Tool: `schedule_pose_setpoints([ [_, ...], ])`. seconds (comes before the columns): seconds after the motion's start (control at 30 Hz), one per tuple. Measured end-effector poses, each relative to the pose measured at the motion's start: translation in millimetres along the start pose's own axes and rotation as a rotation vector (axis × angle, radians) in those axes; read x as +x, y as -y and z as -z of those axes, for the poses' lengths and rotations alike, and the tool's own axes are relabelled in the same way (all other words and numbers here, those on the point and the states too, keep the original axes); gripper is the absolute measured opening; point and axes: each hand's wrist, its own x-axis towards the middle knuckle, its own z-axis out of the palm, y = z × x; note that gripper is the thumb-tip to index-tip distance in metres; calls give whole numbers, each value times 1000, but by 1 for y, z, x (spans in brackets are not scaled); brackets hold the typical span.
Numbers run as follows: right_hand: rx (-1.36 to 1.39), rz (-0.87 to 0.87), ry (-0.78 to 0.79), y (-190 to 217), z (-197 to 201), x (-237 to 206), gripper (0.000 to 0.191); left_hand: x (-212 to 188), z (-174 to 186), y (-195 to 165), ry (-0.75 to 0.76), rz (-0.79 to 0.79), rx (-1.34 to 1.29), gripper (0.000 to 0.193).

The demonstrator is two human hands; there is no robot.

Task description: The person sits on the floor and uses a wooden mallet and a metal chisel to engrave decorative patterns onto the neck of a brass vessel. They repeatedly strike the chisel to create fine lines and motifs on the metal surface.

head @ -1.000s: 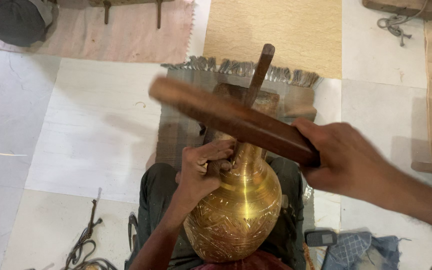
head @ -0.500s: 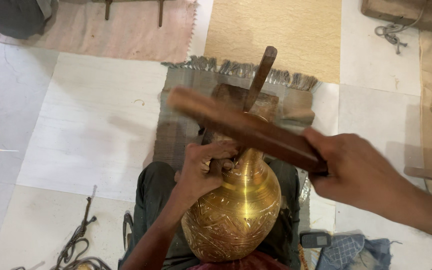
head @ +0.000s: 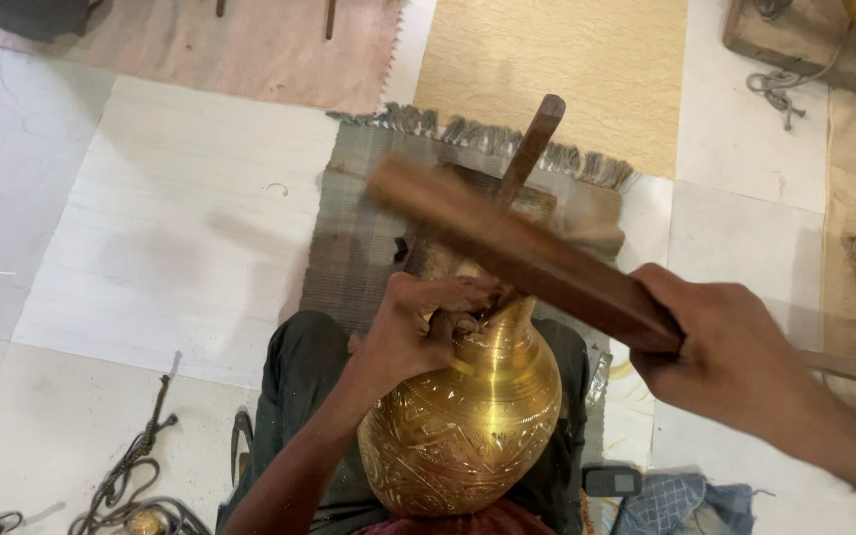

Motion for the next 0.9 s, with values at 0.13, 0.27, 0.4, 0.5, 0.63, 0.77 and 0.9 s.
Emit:
schedule_pose_setpoints([
  [0.13, -90, 7, -60, -5, -2, -8, 33, 1, -2, -1, -18, -83, -110, 55],
  [0.27, 51, -245, -126, -13, -7, -16, 26, 3, -1, 0, 9, -101, -37, 54],
  [0.4, 41, -72, -122, -21, -18, -12, 33, 4, 0, 0, -14, -158, -36, 51],
  [0.5, 65, -93, -94, -25, -22, -10, 32, 3, -1, -4, -17, -187, -158, 53],
  [0.63, 17, -174, -49, -27, -18, -17, 31, 6, 0, -8, 47, 54, -86, 56],
  [0.77, 98, -148, -217, -16, -18, -21, 25, 9, 3, -4, 51, -170, -111, 61],
  [0.9, 176, 53, -230, 4, -14, -16, 31, 5, -2, 2, 6, -158, -15, 56],
])
